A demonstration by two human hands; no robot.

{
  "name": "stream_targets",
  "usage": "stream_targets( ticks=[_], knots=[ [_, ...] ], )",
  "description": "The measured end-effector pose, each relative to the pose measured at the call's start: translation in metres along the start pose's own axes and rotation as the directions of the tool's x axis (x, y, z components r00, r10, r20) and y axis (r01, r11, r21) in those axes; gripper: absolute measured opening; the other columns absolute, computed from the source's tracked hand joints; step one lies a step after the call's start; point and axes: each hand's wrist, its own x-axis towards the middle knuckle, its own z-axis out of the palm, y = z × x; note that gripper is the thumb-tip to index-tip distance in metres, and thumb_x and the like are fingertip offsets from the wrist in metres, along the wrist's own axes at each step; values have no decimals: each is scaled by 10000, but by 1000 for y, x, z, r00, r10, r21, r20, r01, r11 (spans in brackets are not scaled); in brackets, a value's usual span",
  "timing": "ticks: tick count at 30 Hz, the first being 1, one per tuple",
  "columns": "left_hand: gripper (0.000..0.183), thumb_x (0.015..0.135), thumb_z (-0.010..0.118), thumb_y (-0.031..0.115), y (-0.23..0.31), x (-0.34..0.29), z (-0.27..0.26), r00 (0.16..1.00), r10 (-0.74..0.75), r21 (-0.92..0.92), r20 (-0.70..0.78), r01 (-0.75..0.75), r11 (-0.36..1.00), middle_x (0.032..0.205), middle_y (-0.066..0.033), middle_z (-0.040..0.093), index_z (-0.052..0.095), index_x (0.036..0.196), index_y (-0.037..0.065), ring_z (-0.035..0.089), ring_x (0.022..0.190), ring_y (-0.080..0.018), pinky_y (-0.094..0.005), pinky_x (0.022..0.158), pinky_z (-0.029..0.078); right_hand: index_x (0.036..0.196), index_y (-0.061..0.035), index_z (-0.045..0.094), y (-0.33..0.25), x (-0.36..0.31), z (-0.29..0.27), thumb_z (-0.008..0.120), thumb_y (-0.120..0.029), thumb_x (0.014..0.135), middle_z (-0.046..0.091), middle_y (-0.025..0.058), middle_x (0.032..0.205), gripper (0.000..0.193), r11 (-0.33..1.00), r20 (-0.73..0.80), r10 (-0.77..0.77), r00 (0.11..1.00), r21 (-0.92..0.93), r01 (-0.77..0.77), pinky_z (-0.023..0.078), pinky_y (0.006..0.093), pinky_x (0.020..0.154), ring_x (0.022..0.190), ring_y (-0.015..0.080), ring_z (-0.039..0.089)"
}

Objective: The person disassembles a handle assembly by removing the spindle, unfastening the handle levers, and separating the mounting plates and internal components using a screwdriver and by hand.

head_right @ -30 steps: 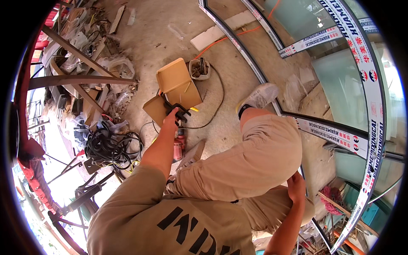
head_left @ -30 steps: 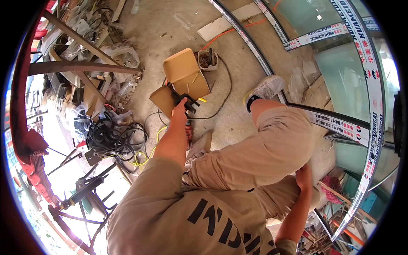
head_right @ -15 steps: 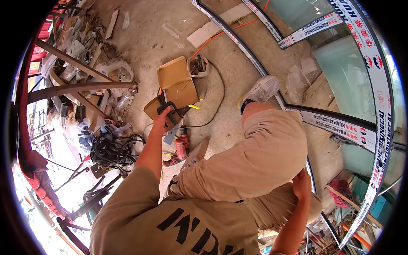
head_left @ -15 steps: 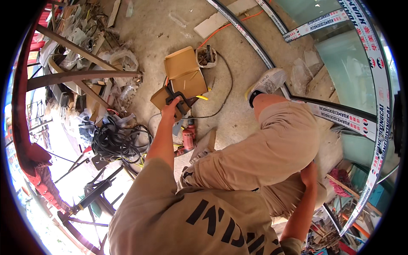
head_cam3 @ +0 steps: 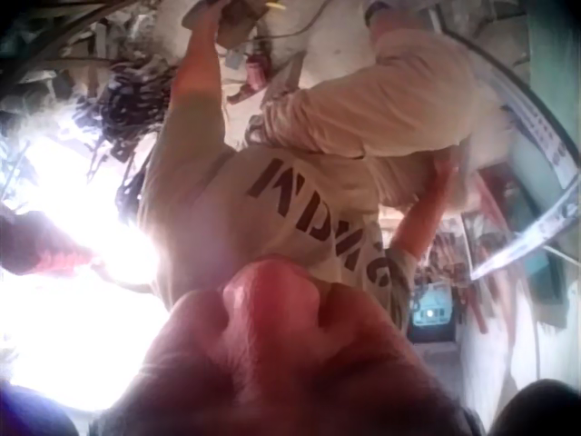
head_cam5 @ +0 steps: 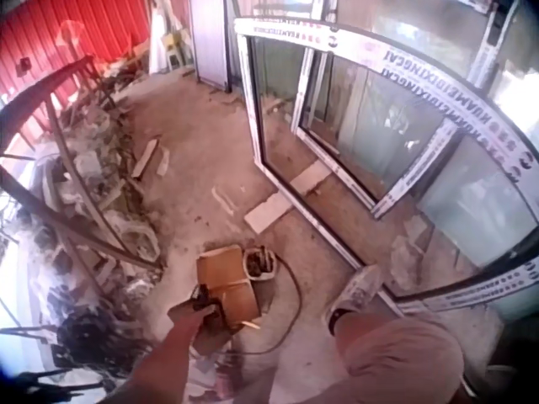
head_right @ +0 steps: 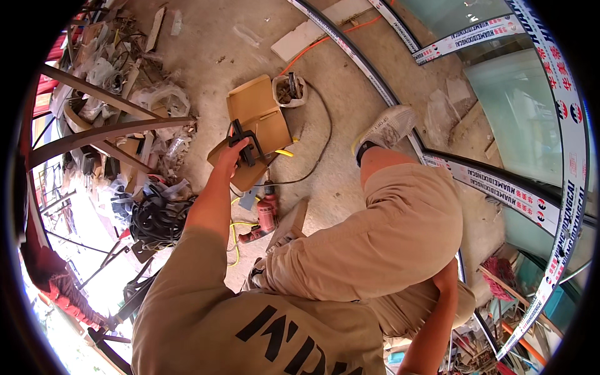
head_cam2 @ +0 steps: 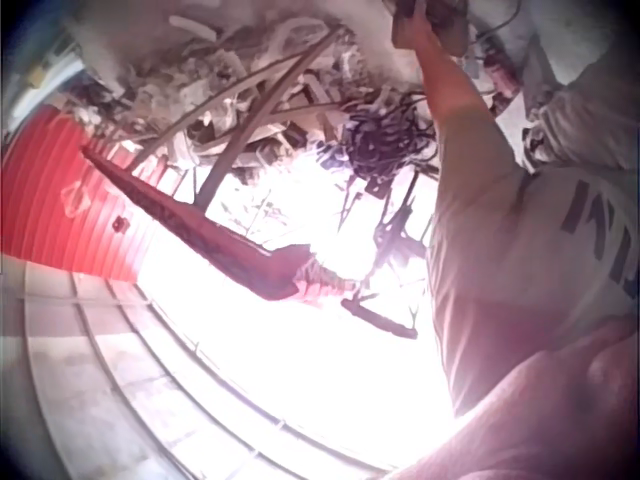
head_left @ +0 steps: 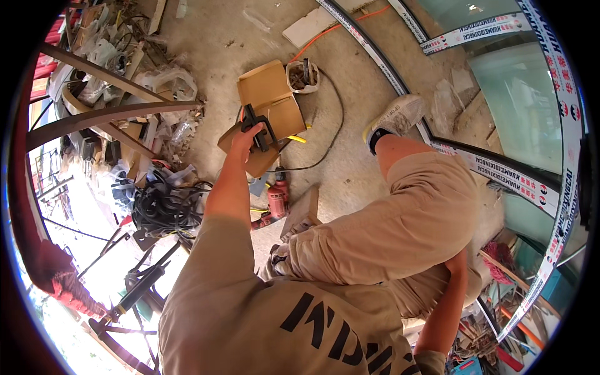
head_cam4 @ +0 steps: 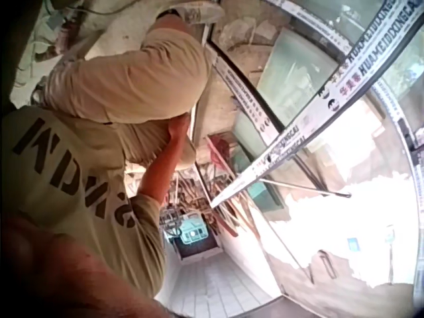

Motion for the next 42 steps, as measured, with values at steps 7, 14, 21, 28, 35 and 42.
stream_targets(
  ticks=[7,14,21,28,35,42],
  knots=[
    [582,738,886,613,-9,4,14,996,-57,-60,67,61,996,725,14,456,669,930,108,394,612,-138,-342,571,327,1433,37,552,25,4,18,871,-174,774,607,200,1464,762,963,-17,-23,1000,267,27,453,425,1114,1352,332,579],
    [463,819,878,445,-36,-28,-11,974,225,-139,23,-220,966,866,-15,659,747,1038,59,568,769,-137,-334,698,470,1398,30,599,-10,13,8,852,-178,789,651,210,1410,692,982,-2,-26,1000,189,26,480,420,1089,1318,344,614],
    [421,803,885,337,-29,-109,-8,849,529,23,2,-529,848,912,-19,721,752,1094,64,637,818,-140,-343,759,524,1391,19,612,-2,7,11,841,-173,804,654,215,1407,659,995,9,-59,998,79,58,485,425,1088,1321,355,614],
    [610,730,882,558,41,-106,90,785,590,106,190,-614,782,847,-73,684,732,1023,45,639,768,-229,-392,752,525,1510,23,464,24,1,22,874,-168,801,532,190,1541,842,990,1,-36,999,134,35,431,404,1146,1404,318,528],
    [593,748,886,569,86,-79,155,879,349,73,326,-391,917,653,-48,598,705,799,6,584,577,-227,-424,560,475,1548,-5,457,33,-21,23,830,-234,854,453,200,1618,821,985,11,100,995,140,-101,321,424,1239,1509,328,407],
    [664,719,866,637,84,-40,159,921,240,408,306,-355,841,725,-110,689,740,825,-6,628,628,-222,-419,586,482,1530,30,441,45,-34,25,887,-211,793,520,190,1554,895,969,3,106,994,225,-104,419,408,1158,1409,311,524]
  ],
)
